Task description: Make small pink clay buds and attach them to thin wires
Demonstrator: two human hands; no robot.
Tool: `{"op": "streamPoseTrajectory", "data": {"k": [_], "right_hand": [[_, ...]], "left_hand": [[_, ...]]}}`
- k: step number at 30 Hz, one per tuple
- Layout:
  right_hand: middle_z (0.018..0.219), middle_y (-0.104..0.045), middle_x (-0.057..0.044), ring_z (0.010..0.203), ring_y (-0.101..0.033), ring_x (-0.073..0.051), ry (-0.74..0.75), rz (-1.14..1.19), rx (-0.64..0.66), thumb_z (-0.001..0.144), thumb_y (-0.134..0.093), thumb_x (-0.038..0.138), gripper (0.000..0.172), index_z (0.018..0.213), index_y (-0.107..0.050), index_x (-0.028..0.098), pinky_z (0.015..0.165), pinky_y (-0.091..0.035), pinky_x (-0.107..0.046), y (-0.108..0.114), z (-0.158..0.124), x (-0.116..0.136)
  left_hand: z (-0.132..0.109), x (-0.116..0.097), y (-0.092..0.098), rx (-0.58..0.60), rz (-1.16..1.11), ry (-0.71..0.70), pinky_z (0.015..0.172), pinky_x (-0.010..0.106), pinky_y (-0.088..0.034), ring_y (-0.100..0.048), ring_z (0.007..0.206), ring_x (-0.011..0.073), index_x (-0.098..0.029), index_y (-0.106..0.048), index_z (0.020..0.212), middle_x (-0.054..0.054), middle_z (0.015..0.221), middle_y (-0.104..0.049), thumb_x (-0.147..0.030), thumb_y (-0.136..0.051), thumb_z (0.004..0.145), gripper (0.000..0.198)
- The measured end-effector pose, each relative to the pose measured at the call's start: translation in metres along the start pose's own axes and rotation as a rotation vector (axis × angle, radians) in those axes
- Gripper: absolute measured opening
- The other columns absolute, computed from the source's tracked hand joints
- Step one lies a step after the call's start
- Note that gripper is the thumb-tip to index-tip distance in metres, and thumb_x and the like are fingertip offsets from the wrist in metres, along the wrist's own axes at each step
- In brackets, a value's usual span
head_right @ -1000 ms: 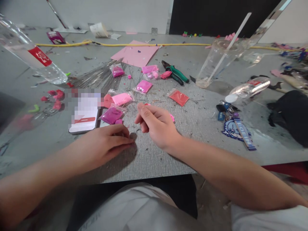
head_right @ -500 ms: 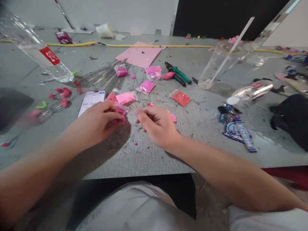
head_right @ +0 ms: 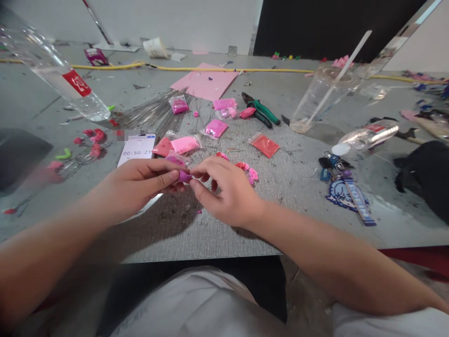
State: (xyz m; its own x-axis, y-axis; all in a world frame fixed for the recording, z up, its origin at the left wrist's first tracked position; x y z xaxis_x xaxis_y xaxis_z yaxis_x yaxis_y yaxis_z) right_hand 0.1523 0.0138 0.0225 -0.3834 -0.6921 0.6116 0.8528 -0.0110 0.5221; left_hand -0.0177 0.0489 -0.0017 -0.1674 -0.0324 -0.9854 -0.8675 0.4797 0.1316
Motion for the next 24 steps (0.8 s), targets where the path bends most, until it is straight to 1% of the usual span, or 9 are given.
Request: {"op": "streamPoseTrajectory", "data": {"k": [5,7,10,14,19,24], "right_hand": [[0.092,-0.078,-0.005,0.081,-0.068,-0.017,0.023,-0.016,0.037,0.104,-0.064,0.023,0.008,0.101,-0.071,0.021,0.069,-0.055,-0.031,-0.003,0.001,0.000],[0.090,-0.077,-0.005,0.081,-0.067,-0.017,0.036,-0.023,0.037,0.105,-0.064,0.023,0.009,0.099,-0.071,0.021,0.071,-0.055,-0.032,-0.003,0.001,0.000],[0.089,-0.076,-0.005,0.081,-0.067,-0.017,0.056,-0.031,0.037,0.105,-0.063,0.021,0.009,0.099,-0.070,0.021,0.073,-0.055,-0.032,-0.003,0.001,0.001],[0.091,-0.076,-0.006,0.083,-0.068,-0.017,0.081,-0.051,0.037,0.103,-0.064,0.018,0.008,0.098,-0.070,0.020,0.074,-0.055,-0.032,-0.003,0.000,0.005],[0.097,-0.076,-0.007,0.086,-0.069,-0.018,0.088,-0.052,0.040,0.101,-0.064,0.017,0.007,0.100,-0.071,0.021,0.069,-0.055,-0.032,-0.005,-0.002,0.005],[0.097,-0.075,-0.008,0.087,-0.069,-0.019,0.082,-0.069,0.057,0.102,-0.062,0.017,0.010,0.099,-0.071,0.021,0.069,-0.055,-0.032,-0.006,-0.003,0.004]], "left_hand": [[0.002,-0.001,-0.004,0.031,-0.003,-0.043,0.078,0.028,-0.061,-0.075,0.084,0.0153,-0.019,-0.080,0.106,0.003,0.093,-0.080,-0.031,-0.079,0.094,0.016],[0.003,-0.002,-0.004,0.032,0.010,-0.051,0.078,0.029,-0.061,-0.074,0.082,0.0151,-0.019,-0.079,0.103,0.003,0.091,-0.078,-0.029,-0.078,0.094,0.013],[0.002,-0.001,-0.005,0.023,-0.046,-0.042,0.075,0.028,-0.059,-0.071,0.079,0.0139,-0.018,-0.079,0.098,0.003,0.088,-0.076,-0.026,-0.077,0.094,0.010],[0.002,0.003,-0.009,0.032,-0.114,-0.021,0.071,0.026,-0.056,-0.067,0.076,0.0125,-0.017,-0.078,0.096,0.002,0.083,-0.074,-0.030,-0.075,0.097,0.013],[0.001,0.003,-0.011,0.049,-0.077,-0.020,0.071,0.024,-0.054,-0.064,0.072,0.0098,-0.016,-0.077,0.091,0.000,0.079,-0.071,-0.029,-0.078,0.095,0.013],[0.001,0.003,-0.011,0.044,-0.061,0.001,0.072,0.025,-0.054,-0.065,0.073,0.0112,-0.017,-0.078,0.092,0.000,0.079,-0.072,-0.032,-0.079,0.094,0.015]]}}
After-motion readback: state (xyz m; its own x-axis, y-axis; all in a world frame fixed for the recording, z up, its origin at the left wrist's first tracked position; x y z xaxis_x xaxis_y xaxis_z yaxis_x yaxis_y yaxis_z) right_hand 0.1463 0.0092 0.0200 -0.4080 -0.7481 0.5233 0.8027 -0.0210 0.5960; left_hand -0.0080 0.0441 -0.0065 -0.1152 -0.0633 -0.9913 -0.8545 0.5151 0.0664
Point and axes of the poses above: each hand's wrist, its own z-axis towards the middle knuckle, its own y-axis out of the back of the hand, x = y × z, the point moved 7 cm from there along z, towards the middle knuckle
